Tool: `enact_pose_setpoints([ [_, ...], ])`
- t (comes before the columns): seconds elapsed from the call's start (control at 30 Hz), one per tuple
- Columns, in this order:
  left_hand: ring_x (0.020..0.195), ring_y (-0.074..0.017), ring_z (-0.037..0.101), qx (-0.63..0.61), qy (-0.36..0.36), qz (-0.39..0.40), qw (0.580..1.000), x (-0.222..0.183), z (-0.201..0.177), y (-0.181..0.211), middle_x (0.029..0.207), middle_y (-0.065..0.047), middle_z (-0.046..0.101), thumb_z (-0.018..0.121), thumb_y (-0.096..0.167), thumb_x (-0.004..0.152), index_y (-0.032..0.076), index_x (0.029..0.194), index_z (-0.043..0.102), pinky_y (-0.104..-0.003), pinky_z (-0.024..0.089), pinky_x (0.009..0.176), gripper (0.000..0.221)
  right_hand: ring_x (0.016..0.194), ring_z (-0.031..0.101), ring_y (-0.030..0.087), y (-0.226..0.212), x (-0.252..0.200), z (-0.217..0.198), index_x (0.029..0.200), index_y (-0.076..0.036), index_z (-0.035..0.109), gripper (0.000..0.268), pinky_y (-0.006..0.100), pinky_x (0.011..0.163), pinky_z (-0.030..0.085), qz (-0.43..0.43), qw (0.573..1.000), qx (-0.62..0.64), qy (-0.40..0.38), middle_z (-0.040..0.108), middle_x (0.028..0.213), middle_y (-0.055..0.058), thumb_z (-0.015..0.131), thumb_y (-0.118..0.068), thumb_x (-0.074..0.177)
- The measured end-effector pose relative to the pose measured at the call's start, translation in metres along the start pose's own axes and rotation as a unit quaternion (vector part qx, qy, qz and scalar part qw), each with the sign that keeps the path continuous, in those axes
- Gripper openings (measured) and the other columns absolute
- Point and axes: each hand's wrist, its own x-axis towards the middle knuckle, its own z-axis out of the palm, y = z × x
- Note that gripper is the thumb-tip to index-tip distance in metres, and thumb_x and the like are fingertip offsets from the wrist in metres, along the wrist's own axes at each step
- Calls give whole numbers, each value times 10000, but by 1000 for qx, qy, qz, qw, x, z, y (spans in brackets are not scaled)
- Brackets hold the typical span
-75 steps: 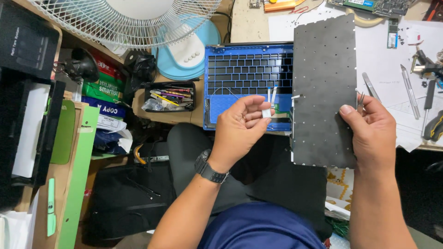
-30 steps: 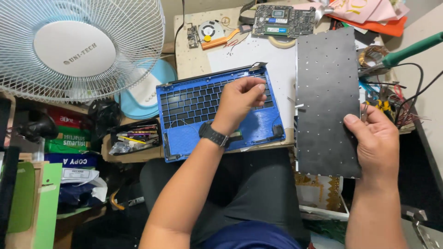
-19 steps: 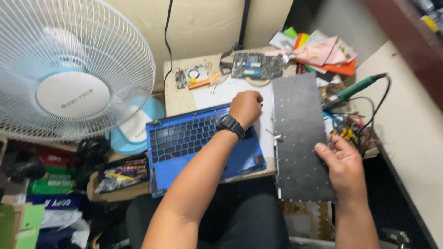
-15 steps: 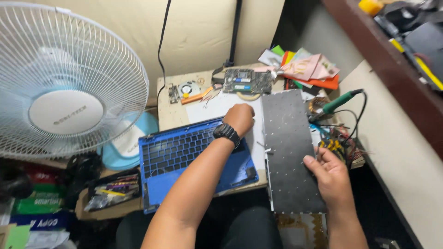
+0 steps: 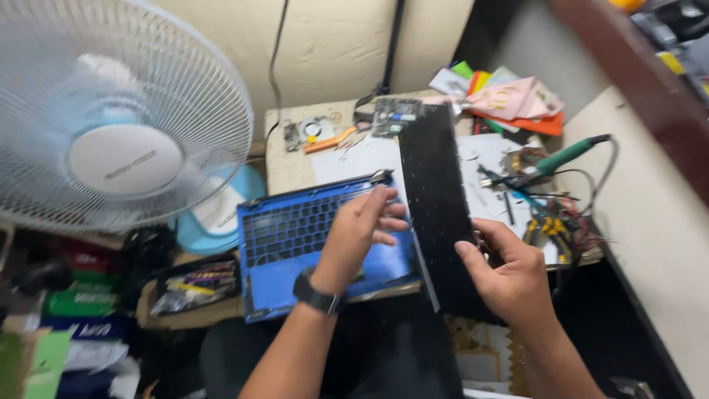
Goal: Repairing a laptop keyboard by manipulating small internal components with a fine-tipped tool
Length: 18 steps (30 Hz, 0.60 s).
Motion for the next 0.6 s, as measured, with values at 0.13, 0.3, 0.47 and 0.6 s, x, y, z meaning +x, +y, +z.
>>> enact_pose_setpoints([
  [0.13, 1459, -402, 698, -350, -172, 54, 919, -71, -41, -64, 1635, -237, 685, 629, 699, 1085, 211, 1749, 525, -508, 657, 1071, 831, 910, 775, 325, -55, -10, 28, 1380, -27, 775, 322, 454, 880, 613, -365, 922, -121, -36, 857, 1193, 103, 779, -29, 1058],
  [0.3, 967, -175, 757, -387, 101, 55, 915, -131, -51, -83, 938, 7, 737, 764, 174, 1131, 99, 981, 734, -376, 662, 858, 171, 891, 672, 328, -86, -41, 76, 1344, -152, 841, 239, 414, 796, 596, -492, 848, -179, -83, 781, 1259, 119, 757, -108, 1125],
  [0.47, 1140, -245, 779, -398, 222, 41, 889, -157, -70, -96, 1197, -84, 818, 735, 33, 1064, 64, 1247, 777, -366, 633, 999, 191, 935, 689, 327, -79, -78, 117, 1350, -148, 839, 249, 401, 875, 611, -472, 861, -137, -132, 761, 1319, 142, 821, -165, 1102],
  [0.6, 1220, -276, 779, -384, 235, 51, 892, -165, -82, -115, 1301, -119, 830, 742, 22, 1005, 35, 1346, 781, -413, 635, 1106, 343, 997, 713, 353, -71, -92, 128, 1352, -81, 811, 378, 464, 937, 610, -440, 875, -88, -180, 737, 1361, 200, 910, -274, 1042],
])
